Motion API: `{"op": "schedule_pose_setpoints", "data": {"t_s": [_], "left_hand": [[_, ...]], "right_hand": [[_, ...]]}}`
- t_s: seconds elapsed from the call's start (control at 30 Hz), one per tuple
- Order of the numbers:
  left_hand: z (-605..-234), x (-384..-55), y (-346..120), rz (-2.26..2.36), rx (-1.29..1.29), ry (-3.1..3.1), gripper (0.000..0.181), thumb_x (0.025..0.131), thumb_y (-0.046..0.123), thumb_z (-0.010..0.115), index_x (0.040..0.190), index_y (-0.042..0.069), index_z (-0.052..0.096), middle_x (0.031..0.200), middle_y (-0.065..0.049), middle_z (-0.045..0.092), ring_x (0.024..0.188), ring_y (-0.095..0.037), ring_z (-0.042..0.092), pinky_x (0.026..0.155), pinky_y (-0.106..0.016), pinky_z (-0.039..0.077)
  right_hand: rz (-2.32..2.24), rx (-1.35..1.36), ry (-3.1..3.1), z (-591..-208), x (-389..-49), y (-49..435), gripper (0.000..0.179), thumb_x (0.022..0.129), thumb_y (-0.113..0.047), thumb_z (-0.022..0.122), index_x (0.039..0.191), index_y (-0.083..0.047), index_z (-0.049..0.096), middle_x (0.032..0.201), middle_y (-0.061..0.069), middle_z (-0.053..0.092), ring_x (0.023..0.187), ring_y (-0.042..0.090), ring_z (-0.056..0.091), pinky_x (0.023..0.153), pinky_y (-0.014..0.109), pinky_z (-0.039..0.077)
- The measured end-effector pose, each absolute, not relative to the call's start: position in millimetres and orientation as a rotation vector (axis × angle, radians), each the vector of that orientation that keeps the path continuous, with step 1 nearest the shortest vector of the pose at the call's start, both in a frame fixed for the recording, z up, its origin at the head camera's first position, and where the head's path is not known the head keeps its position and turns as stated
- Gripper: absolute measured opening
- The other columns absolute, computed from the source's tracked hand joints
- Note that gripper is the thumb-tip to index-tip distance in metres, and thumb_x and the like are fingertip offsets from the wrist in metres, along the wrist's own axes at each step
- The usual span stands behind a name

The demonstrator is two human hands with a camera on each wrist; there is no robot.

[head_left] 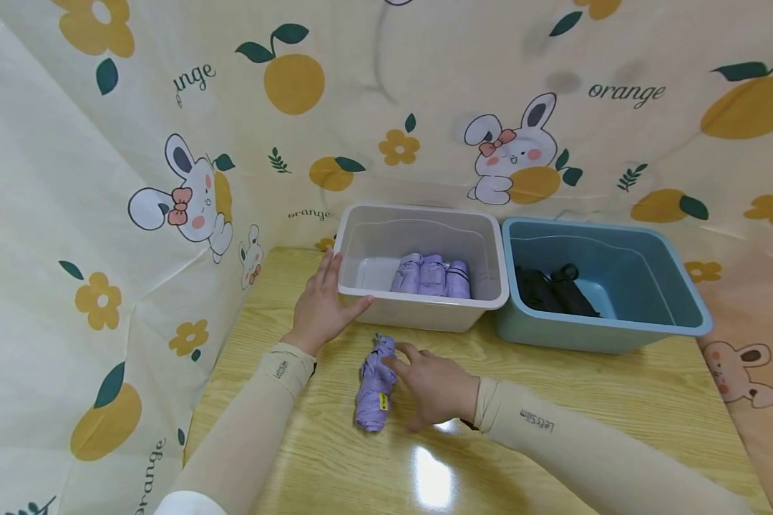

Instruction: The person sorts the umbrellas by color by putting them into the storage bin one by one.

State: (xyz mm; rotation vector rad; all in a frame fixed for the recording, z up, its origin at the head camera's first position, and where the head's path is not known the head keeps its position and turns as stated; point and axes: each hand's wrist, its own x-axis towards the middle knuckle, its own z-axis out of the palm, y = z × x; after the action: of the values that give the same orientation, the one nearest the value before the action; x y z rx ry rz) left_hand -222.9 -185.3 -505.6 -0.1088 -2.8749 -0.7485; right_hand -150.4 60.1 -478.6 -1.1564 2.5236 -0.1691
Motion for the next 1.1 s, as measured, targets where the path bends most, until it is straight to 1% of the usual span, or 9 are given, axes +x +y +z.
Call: {"op": "schedule_pose_setpoints", "data": {"t_s": [0.07,0.13,0.23,0.4,0.57,0.7,0.83,0.93,1.1], "left_hand": [[-505.5,-223.2,-185.4,-0.747,-0.109,-2.874,0.108,0.083,0.074,0.06,0.16,0.012,0.017,0.167,-0.004,0.008,0.139,-0.042,0.035,0.095,-0.057,0.047],[-505.5,-223.5,-185.5,-0.746,-0.109,-2.874,0.108,0.082,0.074,0.06,0.16,0.012,0.017,0.167,-0.004,0.007,0.139,-0.042,0.035,0.095,-0.057,0.047],[-505.5,-223.6,-185.5,-0.747,-0.107,-2.873,0.109,0.082,0.074,0.06,0.16,0.013,0.017,0.167,-0.003,0.007,0.139,-0.042,0.035,0.096,-0.057,0.047],[-503.7,-222.5,-184.5,-0.765,-0.104,-2.874,0.108,0.082,0.072,0.062,0.16,0.012,0.018,0.167,-0.004,0.009,0.138,-0.043,0.035,0.096,-0.057,0.046],[-502.3,-221.6,-183.2,-0.767,-0.1,-2.88,0.108,0.082,0.072,0.062,0.16,0.013,0.017,0.167,-0.005,0.008,0.139,-0.043,0.035,0.096,-0.057,0.046],[-503.1,-221.9,-183.2,-0.766,-0.106,-2.868,0.108,0.082,0.071,0.064,0.16,0.012,0.019,0.166,-0.008,0.012,0.138,-0.043,0.036,0.095,-0.057,0.047],[-504.1,-222.5,-184.1,-0.765,-0.115,-2.854,0.108,0.082,0.07,0.064,0.16,0.011,0.019,0.166,-0.009,0.013,0.138,-0.043,0.036,0.095,-0.057,0.047],[-504.6,-222.5,-184.5,-0.762,-0.113,-2.853,0.108,0.081,0.072,0.064,0.16,0.012,0.019,0.166,-0.008,0.013,0.138,-0.043,0.036,0.095,-0.057,0.047],[-504.9,-223.1,-185.2,-0.759,-0.11,-2.855,0.108,0.081,0.073,0.062,0.16,0.012,0.019,0.166,-0.007,0.012,0.138,-0.044,0.035,0.096,-0.057,0.047]], "right_hand": [[-0.173,-1.131,2.516,-486.4,-150.5,53.6,0.114,0.06,-0.053,0.092,0.153,-0.013,0.039,0.154,0.024,0.032,0.116,0.049,0.056,0.074,0.047,0.058],[-0.186,-1.11,2.52,-495.1,-148.9,46.9,0.115,0.06,-0.055,0.091,0.153,-0.013,0.038,0.155,0.025,0.029,0.117,0.05,0.055,0.07,0.045,0.058],[-0.199,-1.092,2.545,-508.4,-145.2,36.9,0.118,0.058,-0.06,0.09,0.153,-0.013,0.039,0.155,0.026,0.027,0.117,0.051,0.054,0.067,0.044,0.058],[-0.193,-1.052,2.569,-523.7,-140.6,24.7,0.124,0.054,-0.064,0.09,0.154,-0.012,0.037,0.156,0.03,0.023,0.12,0.051,0.051,0.072,0.046,0.058],[-0.113,-1.012,2.579,-532.6,-138.3,18.7,0.126,0.054,-0.067,0.088,0.155,-0.016,0.036,0.158,0.03,0.02,0.125,0.049,0.048,0.076,0.044,0.058],[-0.113,-1.024,2.608,-537.3,-137.6,16.8,0.126,0.052,-0.068,0.088,0.155,-0.016,0.037,0.157,0.03,0.021,0.123,0.05,0.05,0.076,0.043,0.058],[-0.173,-1.056,2.663,-543.6,-136.0,14.8,0.123,0.052,-0.066,0.089,0.152,-0.011,0.042,0.153,0.032,0.025,0.116,0.051,0.054,0.076,0.045,0.058],[-0.218,-1.055,2.701,-548.9,-133.9,11.7,0.12,0.053,-0.061,0.09,0.15,-0.008,0.044,0.15,0.032,0.029,0.111,0.052,0.056,0.074,0.045,0.058],[-0.183,-1.018,2.715,-550.0,-131.6,5.2,0.118,0.054,-0.058,0.089,0.149,-0.006,0.043,0.149,0.032,0.03,0.109,0.053,0.056,0.069,0.043,0.058]]}}
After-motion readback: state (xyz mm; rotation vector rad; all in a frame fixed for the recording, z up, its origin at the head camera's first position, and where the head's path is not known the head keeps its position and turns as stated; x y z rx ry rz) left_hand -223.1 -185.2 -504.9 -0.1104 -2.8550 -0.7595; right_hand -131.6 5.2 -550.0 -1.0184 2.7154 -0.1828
